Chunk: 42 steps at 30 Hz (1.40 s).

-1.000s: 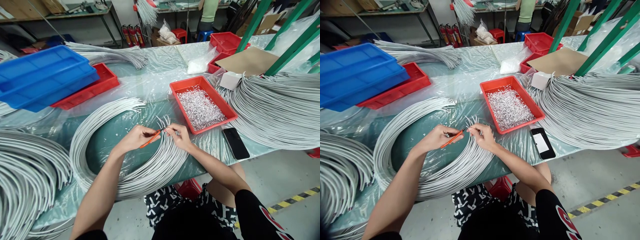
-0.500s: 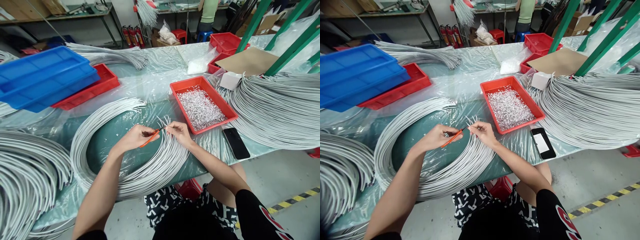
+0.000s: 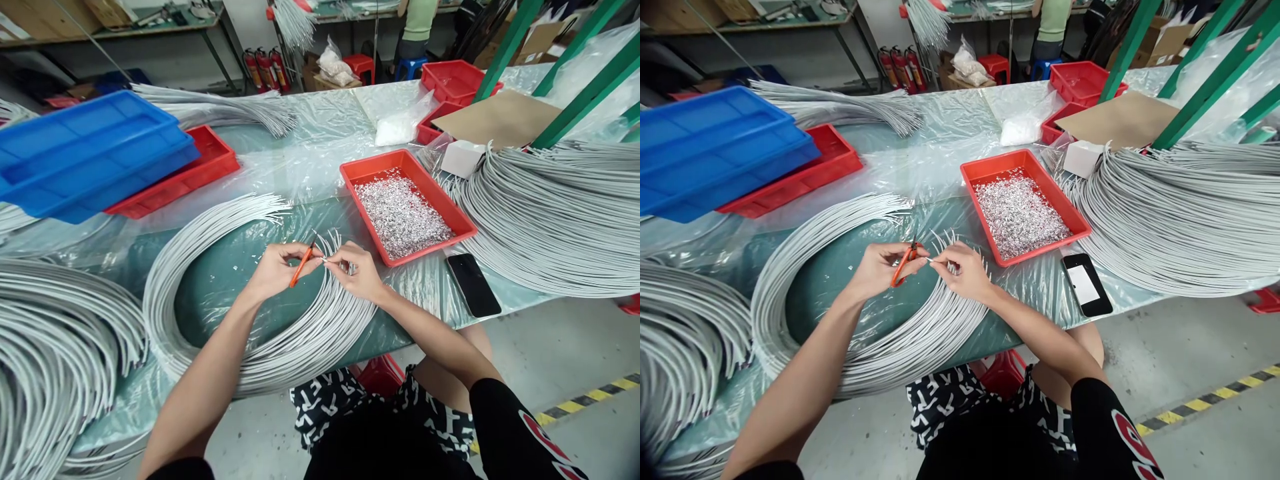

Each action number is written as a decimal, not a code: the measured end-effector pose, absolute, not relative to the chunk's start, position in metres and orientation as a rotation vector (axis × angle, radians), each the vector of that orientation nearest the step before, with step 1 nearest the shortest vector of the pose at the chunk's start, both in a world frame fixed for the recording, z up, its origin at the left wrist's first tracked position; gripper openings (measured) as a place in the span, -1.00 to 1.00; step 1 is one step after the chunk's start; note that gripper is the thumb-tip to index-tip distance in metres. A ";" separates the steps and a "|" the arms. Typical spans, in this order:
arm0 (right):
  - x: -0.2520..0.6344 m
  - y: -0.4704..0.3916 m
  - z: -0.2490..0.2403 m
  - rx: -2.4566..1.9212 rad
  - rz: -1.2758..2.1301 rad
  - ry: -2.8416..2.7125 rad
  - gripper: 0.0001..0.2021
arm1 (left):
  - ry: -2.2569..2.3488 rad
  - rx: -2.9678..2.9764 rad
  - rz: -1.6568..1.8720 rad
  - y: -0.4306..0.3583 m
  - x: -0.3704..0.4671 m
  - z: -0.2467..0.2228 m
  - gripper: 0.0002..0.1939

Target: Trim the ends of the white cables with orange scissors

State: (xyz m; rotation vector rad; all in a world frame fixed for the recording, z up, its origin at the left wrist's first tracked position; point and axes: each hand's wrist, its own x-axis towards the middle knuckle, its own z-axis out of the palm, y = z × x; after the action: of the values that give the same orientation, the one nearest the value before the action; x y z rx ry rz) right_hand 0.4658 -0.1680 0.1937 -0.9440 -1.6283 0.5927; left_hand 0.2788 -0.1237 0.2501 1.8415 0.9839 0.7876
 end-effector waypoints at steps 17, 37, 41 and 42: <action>0.463 -0.165 0.193 -0.798 1.039 -1.517 -0.63 | 0.889 1.645 0.638 -0.121 0.276 0.254 -0.70; 0.460 -0.168 0.194 -0.983 0.395 -1.760 -0.78 | 0.994 1.540 0.698 -0.124 0.283 0.255 -0.72; 0.459 -0.167 0.192 -0.996 0.369 -1.772 -0.78 | 1.005 1.481 0.706 -0.125 0.284 0.254 -0.66; 0.459 -0.167 0.192 -0.997 0.364 -1.768 -0.78 | 1.014 1.463 0.708 -0.125 0.284 0.253 -0.66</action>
State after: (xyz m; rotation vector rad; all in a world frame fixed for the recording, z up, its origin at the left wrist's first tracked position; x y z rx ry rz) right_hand 0.4590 -0.1669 0.1922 -0.9971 -1.7684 0.3645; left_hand 0.2843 -0.1247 0.2530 1.4634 1.0137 0.7076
